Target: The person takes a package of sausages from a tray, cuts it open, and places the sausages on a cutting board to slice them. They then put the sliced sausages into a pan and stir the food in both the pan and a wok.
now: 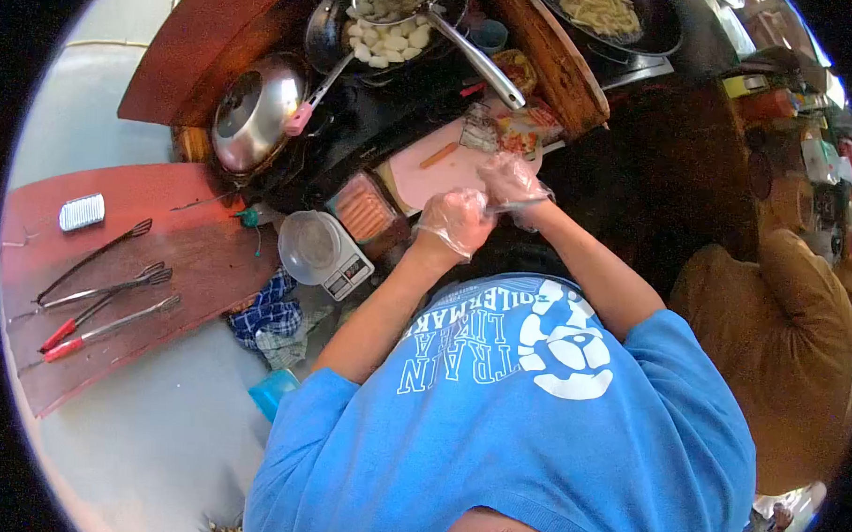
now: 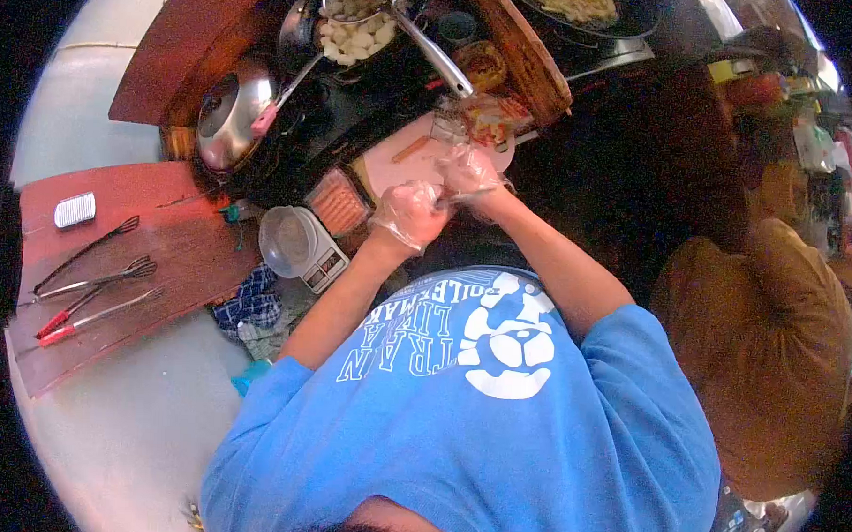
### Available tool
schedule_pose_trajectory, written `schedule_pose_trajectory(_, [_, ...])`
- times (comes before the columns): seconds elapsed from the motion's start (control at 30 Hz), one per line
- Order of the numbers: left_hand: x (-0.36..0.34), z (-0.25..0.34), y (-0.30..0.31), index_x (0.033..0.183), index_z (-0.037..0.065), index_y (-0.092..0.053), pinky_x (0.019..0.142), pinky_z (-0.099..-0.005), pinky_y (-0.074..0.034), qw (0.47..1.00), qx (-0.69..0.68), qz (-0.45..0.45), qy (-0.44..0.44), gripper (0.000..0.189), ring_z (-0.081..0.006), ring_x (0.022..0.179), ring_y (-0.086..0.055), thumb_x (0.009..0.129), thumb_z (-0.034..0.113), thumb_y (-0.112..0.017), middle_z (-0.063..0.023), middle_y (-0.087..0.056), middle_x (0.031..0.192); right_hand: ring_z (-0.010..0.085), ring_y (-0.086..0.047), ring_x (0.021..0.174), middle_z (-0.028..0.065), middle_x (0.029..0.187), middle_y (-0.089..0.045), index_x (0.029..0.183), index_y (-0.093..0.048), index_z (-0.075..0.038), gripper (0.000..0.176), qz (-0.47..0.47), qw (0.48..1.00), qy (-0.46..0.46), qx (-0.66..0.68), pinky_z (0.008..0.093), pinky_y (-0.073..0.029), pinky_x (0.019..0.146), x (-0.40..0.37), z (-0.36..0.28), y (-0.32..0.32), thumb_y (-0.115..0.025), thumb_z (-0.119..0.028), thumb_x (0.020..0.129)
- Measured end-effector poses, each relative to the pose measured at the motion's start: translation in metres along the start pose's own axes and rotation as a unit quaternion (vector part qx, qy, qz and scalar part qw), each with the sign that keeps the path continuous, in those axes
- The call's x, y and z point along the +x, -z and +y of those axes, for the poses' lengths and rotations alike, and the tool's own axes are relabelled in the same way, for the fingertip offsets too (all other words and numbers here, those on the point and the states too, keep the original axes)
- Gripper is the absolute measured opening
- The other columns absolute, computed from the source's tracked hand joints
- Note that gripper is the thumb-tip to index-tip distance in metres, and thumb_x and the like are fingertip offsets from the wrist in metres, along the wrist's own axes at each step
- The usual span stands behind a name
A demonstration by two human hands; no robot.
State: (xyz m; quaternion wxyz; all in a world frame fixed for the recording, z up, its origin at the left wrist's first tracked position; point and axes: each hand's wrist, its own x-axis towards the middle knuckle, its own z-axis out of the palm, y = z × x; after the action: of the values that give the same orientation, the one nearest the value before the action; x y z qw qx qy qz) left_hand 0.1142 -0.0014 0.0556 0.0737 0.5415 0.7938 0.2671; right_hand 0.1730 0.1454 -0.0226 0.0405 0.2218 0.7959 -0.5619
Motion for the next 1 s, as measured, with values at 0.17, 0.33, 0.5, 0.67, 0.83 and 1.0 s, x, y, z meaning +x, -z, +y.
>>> schedule_pose_trajectory(0.17, [0.005, 0.0, 0.008, 0.066, 0.002, -0.064, 0.053, -0.0437, -0.047, 0.992, -0.087, 0.053, 0.08, 0.02, -0.0355, 0.057, -0.061, 0.076, 0.019, -0.069, -0.0171, -0.063, 0.064, 0.0204, -0.058, 0.051, 0.0112, 0.068, -0.06, 0.071, -0.06, -0.001, 0.027, 0.002, 0.983, 0.17, -0.069, 0.0354, -0.046, 0.047, 0.004, -0.014, 0.007, -0.056, -0.021, 0.089])
schedule_pose_trajectory(0.33, [0.005, 0.004, 0.01, 0.062, -0.001, -0.062, 0.055, -0.0425, -0.048, 0.964, -0.108, 0.057, 0.236, 0.025, -0.0352, 0.055, -0.062, 0.075, 0.019, -0.07, -0.0213, -0.062, 0.061, 0.0143, -0.056, 0.048, 0.005, 0.065, -0.058, 0.089, -0.053, -0.003, 0.021, 0.061, 0.973, 0.088, 0.204, 0.0305, -0.045, 0.041, 0.001, -0.022, -0.005, -0.055, -0.023, 0.096])
schedule_pose_trajectory(0.5, [0.01, 0.014, 0.024, 0.064, -0.001, -0.064, 0.053, -0.0397, -0.048, 0.946, -0.146, 0.071, 0.28, 0.025, -0.0309, 0.054, -0.063, 0.077, 0.018, -0.071, -0.0194, -0.063, 0.061, 0.0159, -0.059, 0.051, 0.0061, 0.065, -0.058, 0.089, -0.051, -0.006, 0.024, -0.025, 0.939, 0.015, 0.342, 0.0312, -0.048, 0.041, 0.001, -0.014, 0.006, -0.055, -0.029, 0.097])
schedule_pose_trajectory(0.67, [0.009, 0.002, 0.028, 0.066, -0.001, -0.062, 0.052, -0.0398, -0.045, 0.958, -0.186, 0.108, 0.189, 0.021, -0.0295, 0.053, -0.06, 0.078, 0.015, -0.069, -0.0173, -0.059, 0.059, 0.0198, -0.063, 0.058, 0.0098, 0.066, -0.059, 0.092, -0.052, -0.007, 0.03, -0.026, 0.907, -0.049, 0.418, 0.0319, -0.052, 0.045, -0.001, -0.049, 0.02, -0.054, -0.037, 0.098])
schedule_pose_trajectory(0.83, [0.002, -0.021, 0.019, 0.07, 0.002, -0.066, 0.059, -0.0434, -0.05, 0.978, -0.067, 0.126, 0.15, 0.013, -0.0371, 0.063, -0.063, 0.077, 0.013, -0.068, -0.0198, -0.063, 0.067, 0.0246, -0.065, 0.066, 0.0137, 0.079, -0.065, 0.096, -0.054, -0.006, 0.035, -0.112, 0.859, -0.169, 0.47, 0.0371, -0.057, 0.06, 0.016, -0.054, 0.02, -0.049, -0.041, 0.099])
schedule_pose_trajectory(1.0, [-0.012, -0.044, 0.008, 0.075, 0.003, -0.067, 0.063, -0.0456, -0.051, 0.98, -0.037, 0.104, 0.164, 0.011, -0.0385, 0.069, -0.063, 0.076, 0.013, -0.068, -0.0202, -0.063, 0.071, 0.0257, -0.067, 0.078, 0.0148, 0.087, -0.067, 0.104, -0.056, -0.003, 0.03, -0.174, 0.844, -0.201, 0.466, 0.0363, -0.058, 0.072, 0.025, -0.048, 0.014, -0.05, -0.032, 0.1])
